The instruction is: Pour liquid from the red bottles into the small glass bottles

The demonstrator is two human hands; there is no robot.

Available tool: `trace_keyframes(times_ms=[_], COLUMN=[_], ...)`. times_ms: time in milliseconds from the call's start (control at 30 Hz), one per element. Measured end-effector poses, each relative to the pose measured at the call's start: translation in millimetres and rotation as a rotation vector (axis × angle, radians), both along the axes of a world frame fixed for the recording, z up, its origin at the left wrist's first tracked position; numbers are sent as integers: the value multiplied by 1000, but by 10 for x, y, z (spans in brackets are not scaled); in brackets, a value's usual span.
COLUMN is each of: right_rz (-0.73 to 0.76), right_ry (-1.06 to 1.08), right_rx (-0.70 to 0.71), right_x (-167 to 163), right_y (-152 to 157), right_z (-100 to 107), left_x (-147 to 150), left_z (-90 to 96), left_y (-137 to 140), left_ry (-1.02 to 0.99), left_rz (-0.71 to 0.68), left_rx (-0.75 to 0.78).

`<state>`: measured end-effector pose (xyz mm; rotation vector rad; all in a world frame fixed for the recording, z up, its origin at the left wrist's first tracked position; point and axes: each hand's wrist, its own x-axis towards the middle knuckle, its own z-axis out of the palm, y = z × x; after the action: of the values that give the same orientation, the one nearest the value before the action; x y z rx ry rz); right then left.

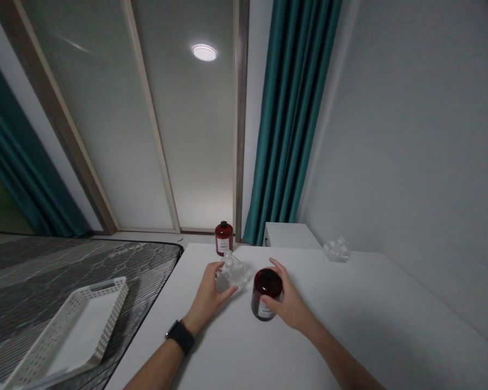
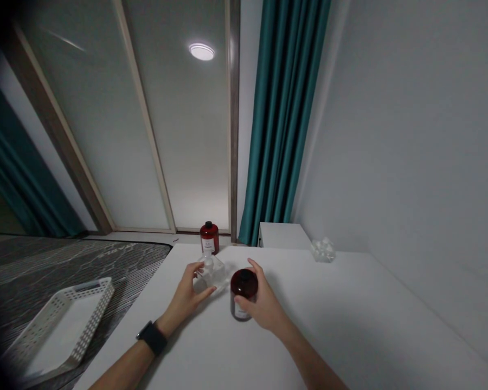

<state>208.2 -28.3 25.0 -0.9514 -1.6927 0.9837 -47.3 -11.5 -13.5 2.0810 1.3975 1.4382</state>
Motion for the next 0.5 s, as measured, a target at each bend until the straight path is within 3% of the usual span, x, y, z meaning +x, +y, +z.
trace_keyframes(times_ms=[500], right_rz=[-175], right_ry=[50], right_rx=[19], right_x=[71], right_y=[-54], right_z=[-269], left_x=[85], left_z=[-24], left_y=[-63], left_ry=[132], left_rz=[-102], left_rx=[-27])
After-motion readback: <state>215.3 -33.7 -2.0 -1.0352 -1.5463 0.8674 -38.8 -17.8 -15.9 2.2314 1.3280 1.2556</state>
